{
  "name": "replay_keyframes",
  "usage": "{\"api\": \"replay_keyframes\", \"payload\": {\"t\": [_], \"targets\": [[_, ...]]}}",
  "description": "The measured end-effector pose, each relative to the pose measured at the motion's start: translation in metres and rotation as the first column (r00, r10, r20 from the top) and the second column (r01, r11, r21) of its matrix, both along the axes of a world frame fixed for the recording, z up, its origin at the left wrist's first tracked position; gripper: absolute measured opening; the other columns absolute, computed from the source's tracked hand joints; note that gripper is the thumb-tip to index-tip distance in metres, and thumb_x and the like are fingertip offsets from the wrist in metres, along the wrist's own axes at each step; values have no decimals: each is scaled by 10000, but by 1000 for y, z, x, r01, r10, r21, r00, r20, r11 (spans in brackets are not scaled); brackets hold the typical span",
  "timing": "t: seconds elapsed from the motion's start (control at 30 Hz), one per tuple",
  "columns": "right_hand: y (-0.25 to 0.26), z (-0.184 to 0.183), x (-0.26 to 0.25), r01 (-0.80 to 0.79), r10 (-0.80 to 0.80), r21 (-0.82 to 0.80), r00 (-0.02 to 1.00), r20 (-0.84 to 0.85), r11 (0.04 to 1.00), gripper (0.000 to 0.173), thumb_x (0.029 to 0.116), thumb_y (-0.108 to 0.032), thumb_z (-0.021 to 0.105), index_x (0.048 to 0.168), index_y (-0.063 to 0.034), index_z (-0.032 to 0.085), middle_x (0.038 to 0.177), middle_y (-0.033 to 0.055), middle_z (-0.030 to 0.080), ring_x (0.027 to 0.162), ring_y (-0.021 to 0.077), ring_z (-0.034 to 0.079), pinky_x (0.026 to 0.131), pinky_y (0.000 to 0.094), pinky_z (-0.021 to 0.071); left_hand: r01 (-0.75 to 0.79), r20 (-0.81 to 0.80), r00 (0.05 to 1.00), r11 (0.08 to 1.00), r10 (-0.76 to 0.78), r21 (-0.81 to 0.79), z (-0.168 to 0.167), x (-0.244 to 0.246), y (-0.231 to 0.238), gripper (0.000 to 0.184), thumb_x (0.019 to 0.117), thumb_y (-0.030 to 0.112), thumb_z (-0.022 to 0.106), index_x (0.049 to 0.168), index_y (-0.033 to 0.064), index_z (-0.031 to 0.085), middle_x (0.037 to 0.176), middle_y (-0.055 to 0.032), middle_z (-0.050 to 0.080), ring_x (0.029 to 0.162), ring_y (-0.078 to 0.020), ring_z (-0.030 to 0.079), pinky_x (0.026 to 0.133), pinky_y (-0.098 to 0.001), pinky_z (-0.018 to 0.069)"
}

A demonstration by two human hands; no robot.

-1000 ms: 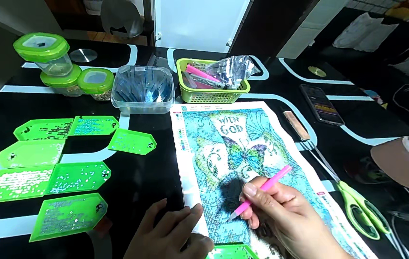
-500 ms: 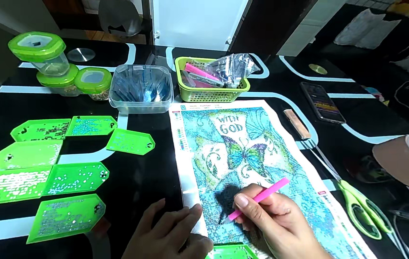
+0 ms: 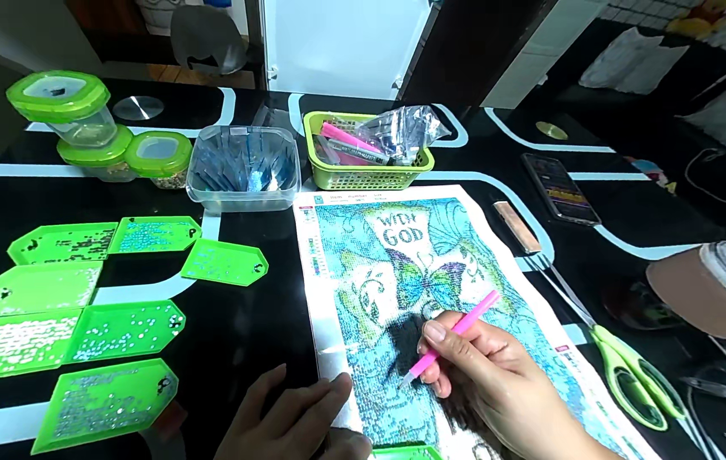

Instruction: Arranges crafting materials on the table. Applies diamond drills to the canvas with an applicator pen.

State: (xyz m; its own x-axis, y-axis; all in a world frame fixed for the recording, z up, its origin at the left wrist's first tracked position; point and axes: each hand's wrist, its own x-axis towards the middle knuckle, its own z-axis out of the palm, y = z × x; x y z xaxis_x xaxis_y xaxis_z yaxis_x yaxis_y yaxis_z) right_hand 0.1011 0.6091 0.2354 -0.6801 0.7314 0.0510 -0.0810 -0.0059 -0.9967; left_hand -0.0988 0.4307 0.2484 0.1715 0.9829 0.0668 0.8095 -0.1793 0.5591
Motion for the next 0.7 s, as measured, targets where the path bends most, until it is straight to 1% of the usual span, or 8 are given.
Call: {"api": "replay_keyframes", "payload": {"t": [0.1, 0.2, 0.33, 0.53, 0.7], "targets": [[0, -3, -2, -10, 7, 114, 1000, 27, 993, 218, 1070, -227, 560, 922, -124, 683, 766, -62, 689, 647, -4, 645, 594, 152, 548, 0, 4, 1000, 1000, 0, -9, 1, 0, 0, 443, 926, 503, 685, 1239, 195, 744, 1477, -136, 587, 1309, -326, 585, 1144, -611, 270], [-3, -7, -4, -18, 12, 212, 1000, 27, 977, 198, 1070, -227, 568, 951, -107, 672, 783, -56, 693, 672, -1, 657, 593, 157, 554, -1, 14, 1000, 1000, 1, -23, 2, 0, -1, 442, 925, 482, 697, 1251, 186, 741, 1479, -144, 584, 1316, -332, 581, 1149, -618, 264], [-2, -12, -5, -55, 49, 357, 998, 27, 932, 221, 1085, -202, 537, 957, -67, 656, 776, -38, 667, 679, -19, 630, 603, 139, 531, 3, 12, 1000, 1000, -3, -26, 2, 0, -1, 450, 927, 493, 689, 1255, 188, 738, 1482, -147, 581, 1323, -333, 576, 1152, -614, 261], [-2, -14, -4, -63, 40, 420, 997, 64, 905, 238, 1089, -219, 532, 954, -67, 657, 769, -36, 663, 675, -24, 627, 599, 135, 530, -6, 16, 1000, 1000, 6, -8, 1, 1, -1, 445, 921, 494, 696, 1236, 184, 743, 1469, -143, 593, 1316, -326, 580, 1144, -607, 272], [-1, -15, -4, -76, 51, 466, 997, 65, 882, 232, 1085, -213, 541, 962, -51, 654, 763, -21, 657, 673, -22, 621, 600, 134, 522, -4, 13, 1000, 1000, 4, -7, 1, 0, -1, 449, 921, 503, 694, 1243, 193, 740, 1469, -137, 594, 1311, -317, 582, 1150, -591, 271]]}}
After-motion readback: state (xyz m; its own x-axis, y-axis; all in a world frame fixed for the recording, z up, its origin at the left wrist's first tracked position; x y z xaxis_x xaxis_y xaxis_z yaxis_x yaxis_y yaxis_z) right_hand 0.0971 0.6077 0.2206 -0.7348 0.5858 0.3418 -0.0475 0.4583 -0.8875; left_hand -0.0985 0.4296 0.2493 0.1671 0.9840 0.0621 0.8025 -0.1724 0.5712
